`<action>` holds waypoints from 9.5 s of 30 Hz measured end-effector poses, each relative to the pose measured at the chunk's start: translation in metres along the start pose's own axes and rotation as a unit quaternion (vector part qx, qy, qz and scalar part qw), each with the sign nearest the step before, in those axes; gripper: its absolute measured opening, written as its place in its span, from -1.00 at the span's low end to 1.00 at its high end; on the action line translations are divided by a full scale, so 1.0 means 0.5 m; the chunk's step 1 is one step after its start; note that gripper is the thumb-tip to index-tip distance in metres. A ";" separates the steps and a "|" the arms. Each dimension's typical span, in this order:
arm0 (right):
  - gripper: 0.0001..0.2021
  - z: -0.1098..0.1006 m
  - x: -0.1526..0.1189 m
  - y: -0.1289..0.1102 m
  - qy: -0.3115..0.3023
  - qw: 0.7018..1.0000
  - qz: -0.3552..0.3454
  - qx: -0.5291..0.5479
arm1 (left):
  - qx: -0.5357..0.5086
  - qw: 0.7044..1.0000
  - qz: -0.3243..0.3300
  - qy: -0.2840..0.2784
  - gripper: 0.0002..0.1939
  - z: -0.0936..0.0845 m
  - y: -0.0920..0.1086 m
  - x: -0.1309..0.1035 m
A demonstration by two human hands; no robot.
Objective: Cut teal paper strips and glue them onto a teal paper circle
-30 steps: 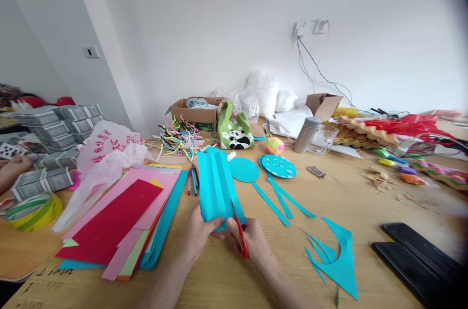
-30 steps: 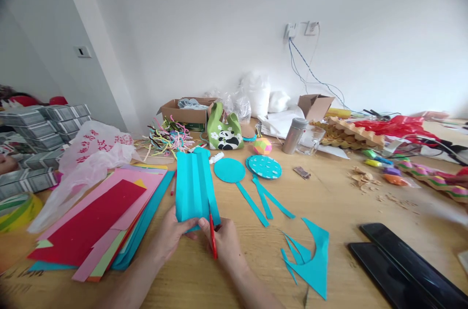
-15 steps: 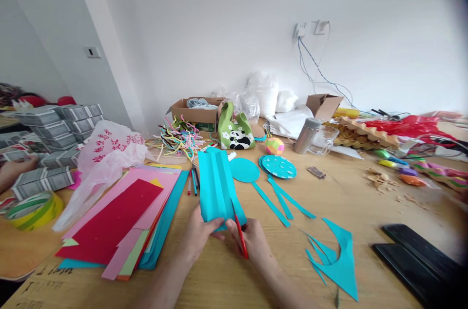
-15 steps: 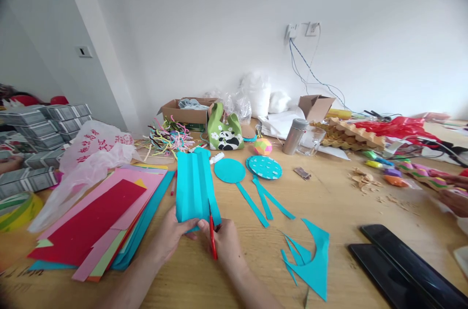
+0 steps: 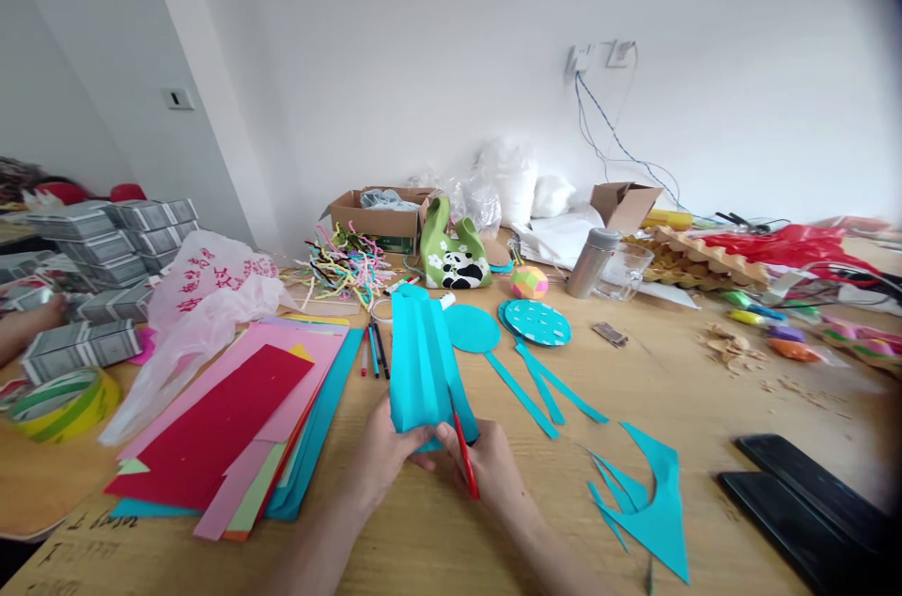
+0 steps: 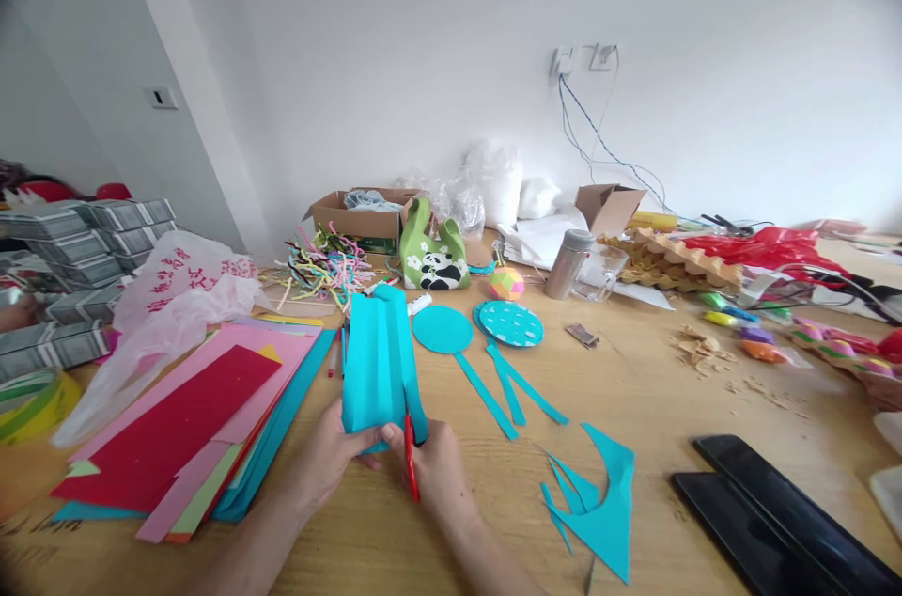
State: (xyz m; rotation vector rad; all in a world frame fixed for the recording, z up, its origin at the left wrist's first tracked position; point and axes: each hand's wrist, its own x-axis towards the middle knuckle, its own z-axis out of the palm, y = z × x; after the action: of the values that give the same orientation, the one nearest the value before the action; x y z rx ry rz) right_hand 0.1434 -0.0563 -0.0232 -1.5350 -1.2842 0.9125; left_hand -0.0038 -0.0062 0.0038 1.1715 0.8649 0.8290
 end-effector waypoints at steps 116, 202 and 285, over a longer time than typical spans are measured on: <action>-0.47 -0.021 -0.018 -0.047 -0.107 0.986 -0.003 -0.127 | -0.080 0.982 0.032 0.169 -0.58 -0.047 0.027 0.020; -0.40 -0.013 -0.008 -0.057 -0.101 0.992 0.063 -0.042 | -0.080 0.994 -0.015 0.074 -0.52 -0.015 -0.006 0.010; -0.38 -0.005 -0.004 -0.024 -0.071 0.995 0.054 0.036 | -0.102 0.993 -0.055 -0.009 -0.47 -0.010 -0.004 0.006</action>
State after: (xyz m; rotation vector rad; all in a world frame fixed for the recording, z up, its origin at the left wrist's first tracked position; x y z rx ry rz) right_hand 0.1415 -0.0581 -0.0108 -1.5178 -1.2636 1.1426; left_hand -0.0066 -0.0022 0.0005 0.9431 0.8027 0.7945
